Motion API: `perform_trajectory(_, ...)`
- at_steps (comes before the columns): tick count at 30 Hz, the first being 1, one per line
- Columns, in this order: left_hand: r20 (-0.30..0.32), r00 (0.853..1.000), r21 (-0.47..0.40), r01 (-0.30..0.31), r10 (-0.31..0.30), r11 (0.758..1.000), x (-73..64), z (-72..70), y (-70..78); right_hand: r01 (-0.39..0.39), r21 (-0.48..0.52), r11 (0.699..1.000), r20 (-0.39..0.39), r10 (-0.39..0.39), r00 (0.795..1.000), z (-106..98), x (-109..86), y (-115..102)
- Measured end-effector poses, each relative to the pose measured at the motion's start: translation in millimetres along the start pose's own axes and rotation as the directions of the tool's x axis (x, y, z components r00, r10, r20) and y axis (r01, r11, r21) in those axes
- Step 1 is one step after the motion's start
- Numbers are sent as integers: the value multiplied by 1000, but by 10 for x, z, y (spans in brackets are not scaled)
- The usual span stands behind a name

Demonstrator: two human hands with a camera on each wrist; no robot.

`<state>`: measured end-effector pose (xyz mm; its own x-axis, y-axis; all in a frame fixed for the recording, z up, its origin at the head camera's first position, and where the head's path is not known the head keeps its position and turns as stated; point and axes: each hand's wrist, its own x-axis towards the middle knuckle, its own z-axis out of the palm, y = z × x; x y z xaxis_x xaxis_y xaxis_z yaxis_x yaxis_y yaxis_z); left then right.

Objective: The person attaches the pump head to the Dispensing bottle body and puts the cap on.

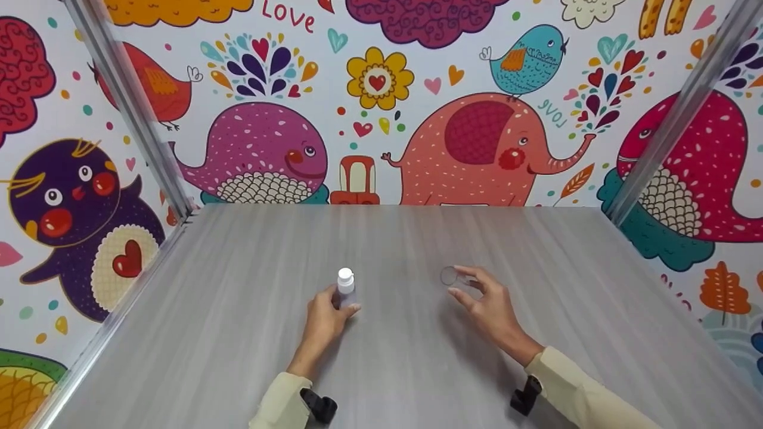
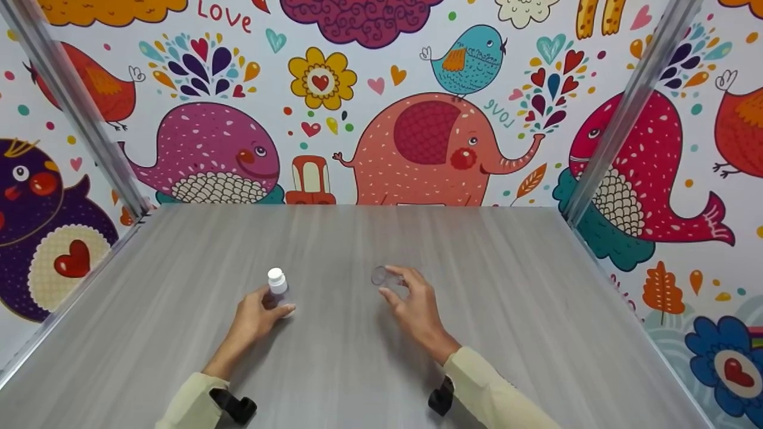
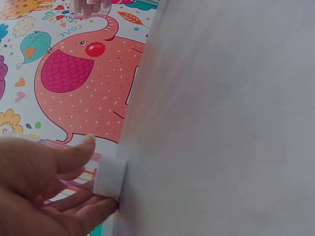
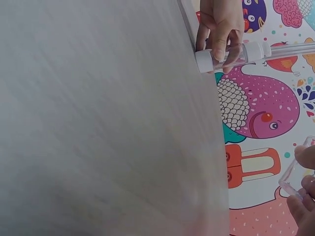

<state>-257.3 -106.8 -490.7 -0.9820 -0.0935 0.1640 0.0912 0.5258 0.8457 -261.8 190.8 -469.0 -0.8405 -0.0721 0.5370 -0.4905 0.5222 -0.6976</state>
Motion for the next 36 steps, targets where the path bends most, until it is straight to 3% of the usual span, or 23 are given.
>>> perform_trajectory(12, -6, 1000, -5, 18, -18, 1000, 3, 11, -5, -48, 34, 998, 0, 48, 999, 120, 50, -37)
perform_trajectory(22, -8, 1000, 6, 21, -20, 1000, 13, 10, 11, 5, 10, 1000, 1, -5, 1000, 239, 62, -55)
perform_trajectory(29, 1, 999, -4, 42, -42, 999, 4, 12, 17, -37, 36, 999, 19, 37, 999, 316, 89, -76)
perform_trajectory(36, 4, 999, -9, 52, -52, 999, 11, 14, 22, -21, 63, 998, 27, 19, 999, 396, 105, -102)
